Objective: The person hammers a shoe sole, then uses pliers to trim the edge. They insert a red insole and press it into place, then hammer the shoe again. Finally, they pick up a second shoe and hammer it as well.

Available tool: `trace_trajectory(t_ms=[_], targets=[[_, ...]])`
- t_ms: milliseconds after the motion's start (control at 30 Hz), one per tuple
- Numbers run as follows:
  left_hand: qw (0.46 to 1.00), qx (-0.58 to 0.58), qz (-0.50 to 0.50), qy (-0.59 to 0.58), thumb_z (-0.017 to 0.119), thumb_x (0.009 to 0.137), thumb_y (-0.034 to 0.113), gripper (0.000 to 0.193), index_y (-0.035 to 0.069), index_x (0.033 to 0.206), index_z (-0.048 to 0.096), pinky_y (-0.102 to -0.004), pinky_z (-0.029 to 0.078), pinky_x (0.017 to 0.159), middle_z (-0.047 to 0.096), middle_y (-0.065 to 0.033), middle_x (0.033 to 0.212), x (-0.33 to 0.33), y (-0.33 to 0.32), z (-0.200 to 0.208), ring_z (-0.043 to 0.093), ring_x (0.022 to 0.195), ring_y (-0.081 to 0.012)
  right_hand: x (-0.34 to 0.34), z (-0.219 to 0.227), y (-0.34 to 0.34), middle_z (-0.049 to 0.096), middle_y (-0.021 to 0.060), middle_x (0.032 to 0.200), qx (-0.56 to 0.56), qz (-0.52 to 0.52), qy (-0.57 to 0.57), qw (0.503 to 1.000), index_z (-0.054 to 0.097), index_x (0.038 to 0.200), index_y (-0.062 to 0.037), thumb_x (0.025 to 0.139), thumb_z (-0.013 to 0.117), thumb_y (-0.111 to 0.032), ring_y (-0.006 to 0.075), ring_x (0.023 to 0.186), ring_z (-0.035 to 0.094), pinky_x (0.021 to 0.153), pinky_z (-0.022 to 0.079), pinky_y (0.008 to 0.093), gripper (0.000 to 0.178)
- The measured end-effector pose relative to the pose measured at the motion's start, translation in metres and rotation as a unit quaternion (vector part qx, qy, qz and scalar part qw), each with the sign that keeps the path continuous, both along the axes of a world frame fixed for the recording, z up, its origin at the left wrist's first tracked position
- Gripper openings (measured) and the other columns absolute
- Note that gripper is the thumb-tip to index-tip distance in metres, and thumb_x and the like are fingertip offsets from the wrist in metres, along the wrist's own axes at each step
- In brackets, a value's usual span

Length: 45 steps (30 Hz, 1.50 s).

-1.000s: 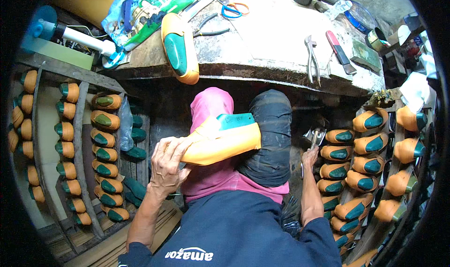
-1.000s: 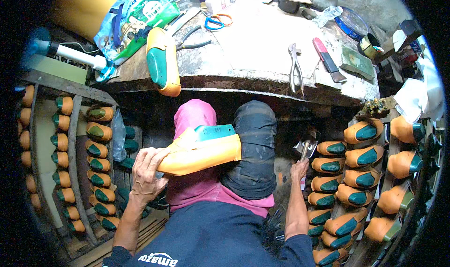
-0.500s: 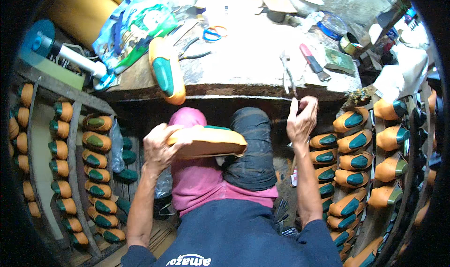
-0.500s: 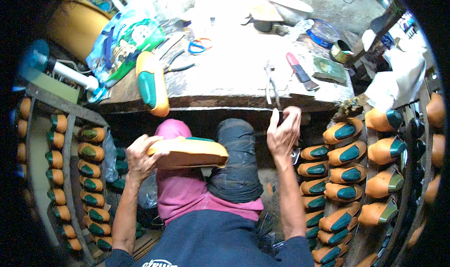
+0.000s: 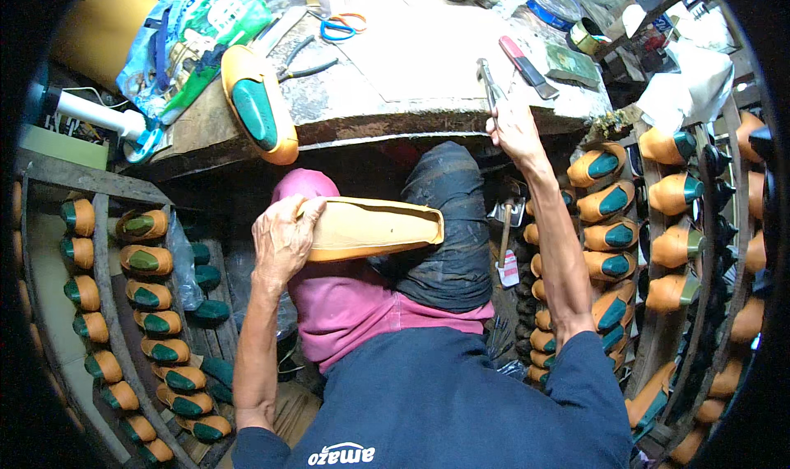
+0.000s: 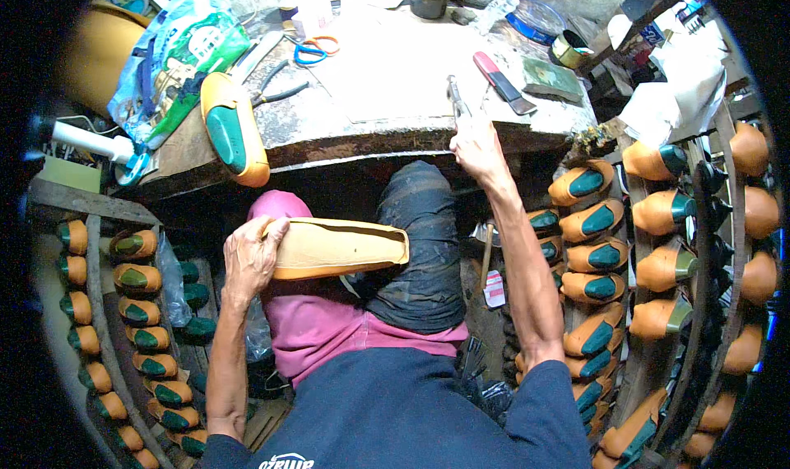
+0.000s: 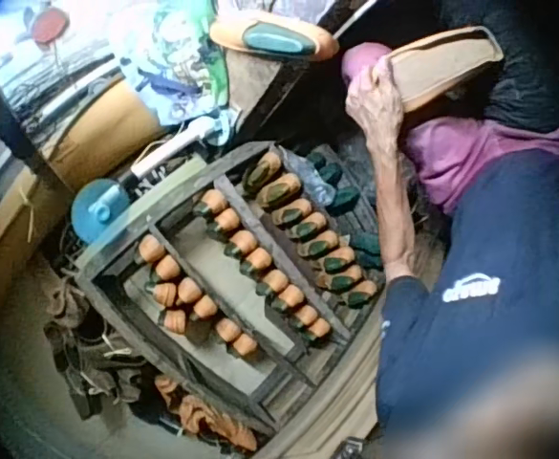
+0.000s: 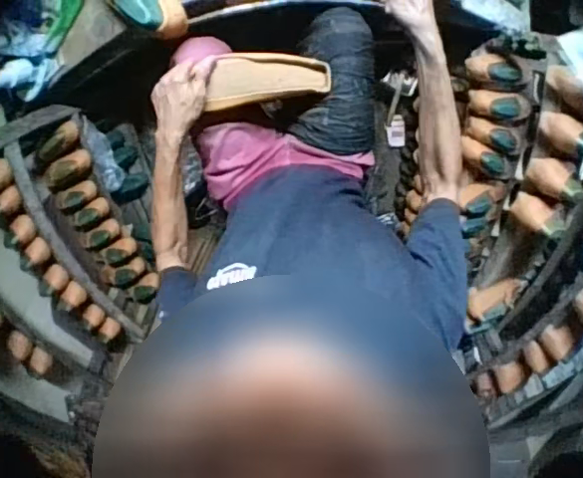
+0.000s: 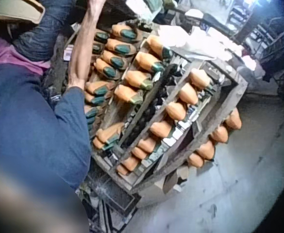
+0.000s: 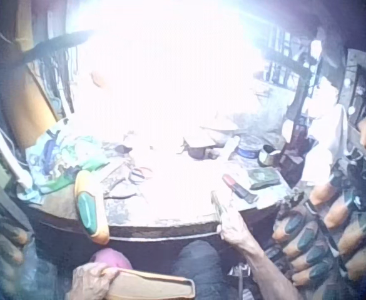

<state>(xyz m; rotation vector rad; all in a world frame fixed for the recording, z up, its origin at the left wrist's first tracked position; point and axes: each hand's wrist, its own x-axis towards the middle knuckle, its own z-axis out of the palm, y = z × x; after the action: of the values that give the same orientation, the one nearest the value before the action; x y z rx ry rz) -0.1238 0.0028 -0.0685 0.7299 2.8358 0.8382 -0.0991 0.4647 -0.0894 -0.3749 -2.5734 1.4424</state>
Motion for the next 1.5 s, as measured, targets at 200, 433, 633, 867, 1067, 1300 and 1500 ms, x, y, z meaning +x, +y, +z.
trace_trajectory(t_ms=[200, 433, 633, 867, 1067, 1300, 1500], targets=[[0.997, -0.042, -0.065, 0.015, 0.077, 0.104, 0.044, 0.041, 0.005, 0.119, 0.079, -0.0525, 0.06, 0.093, 0.081, -0.022, 0.11, -0.006, 0.017, 0.006, 0.078, 0.104, -0.0435, 0.119, 0.03, -0.112, 0.076, 0.0116, 0.094, -0.35, -0.01, 0.034, 0.936, 0.07, 0.102, 0.0004, 0.112, 0.058, -0.02, 0.019, 0.073, 0.071, 0.065, 0.056, 0.0322, 0.026], [0.988, -0.093, -0.122, -0.013, 0.088, 0.092, 0.059, 0.058, 0.007, 0.116, 0.078, -0.0518, 0.062, 0.087, 0.079, -0.0178, 0.107, 0.001, 0.028, 0.01, 0.078, 0.098, -0.0412, 0.211, 0.015, -0.147, 0.056, 0.0145, 0.073, -0.071, 0.061, -0.036, 0.995, 0.065, 0.086, 0.0004, 0.105, 0.08, -0.014, 0.026, 0.061, 0.054, 0.061, 0.046, 0.0433, 0.028], [0.994, 0.006, -0.105, -0.029, 0.088, 0.094, 0.044, 0.047, 0.008, 0.122, 0.079, -0.0483, 0.062, 0.094, 0.079, -0.0169, 0.113, 0.018, 0.009, 0.012, 0.077, 0.106, -0.0398, 0.263, 0.005, -0.161, 0.06, 0.0141, 0.079, -0.115, 0.085, -0.029, 0.989, 0.068, 0.095, 0.0044, 0.103, 0.078, -0.007, 0.0278, 0.068, 0.061, 0.065, 0.048, 0.0407, 0.017], [0.996, 0.055, -0.062, 0.045, 0.074, 0.109, 0.034, 0.028, 0.009, 0.117, 0.083, -0.0493, 0.063, 0.084, 0.08, -0.0172, 0.102, 0.032, -0.004, -0.007, 0.079, 0.094, -0.0392, 0.224, 0.013, -0.193, 0.061, 0.0157, 0.078, -0.111, 0.137, -0.044, 0.983, 0.072, 0.105, 0.0045, 0.109, 0.075, -0.017, 0.0245, 0.065, 0.058, 0.065, 0.047, 0.042, 0.022], [0.995, 0.032, -0.007, 0.089, 0.068, 0.112, 0.026, 0.025, 0.006, 0.106, 0.083, -0.0495, 0.062, 0.074, 0.08, -0.0164, 0.092, 0.047, 0.001, -0.014, 0.078, 0.082, -0.0394, 0.189, 0.026, -0.199, 0.082, 0.0119, 0.134, -0.356, 0.18, -0.286, 0.871, 0.076, 0.145, 0.0032, 0.12, 0.062, -0.02, 0.0163, 0.124, 0.073, 0.111, 0.057, 0.0358, 0.037], [0.985, 0.057, -0.011, 0.165, 0.071, 0.11, 0.028, 0.023, 0.009, 0.107, 0.085, -0.047, 0.061, 0.071, 0.08, -0.0112, 0.091, 0.059, -0.004, -0.018, 0.077, 0.08, -0.0334, 0.169, 0.028, -0.2, 0.081, 0.0079, 0.133, -0.404, 0.206, -0.359, 0.816, 0.077, 0.145, 0.0023, 0.122, 0.061, -0.027, 0.014, 0.122, 0.072, 0.112, 0.057, 0.035, 0.04], [0.986, 0.06, -0.031, 0.154, 0.08, 0.101, 0.036, 0.038, 0.004, 0.121, 0.078, -0.0459, 0.055, 0.08, 0.074, -0.0138, 0.104, 0.077, -0.01, -0.004, 0.072, 0.094, -0.0336, 0.157, 0.033, -0.205, 0.06, -0.0072, 0.079, -0.368, 0.213, -0.378, 0.822, 0.082, 0.115, -0.0038, 0.12, 0.065, -0.038, 0.0038, 0.07, 0.051, 0.063, 0.041, 0.0277, 0.038]])
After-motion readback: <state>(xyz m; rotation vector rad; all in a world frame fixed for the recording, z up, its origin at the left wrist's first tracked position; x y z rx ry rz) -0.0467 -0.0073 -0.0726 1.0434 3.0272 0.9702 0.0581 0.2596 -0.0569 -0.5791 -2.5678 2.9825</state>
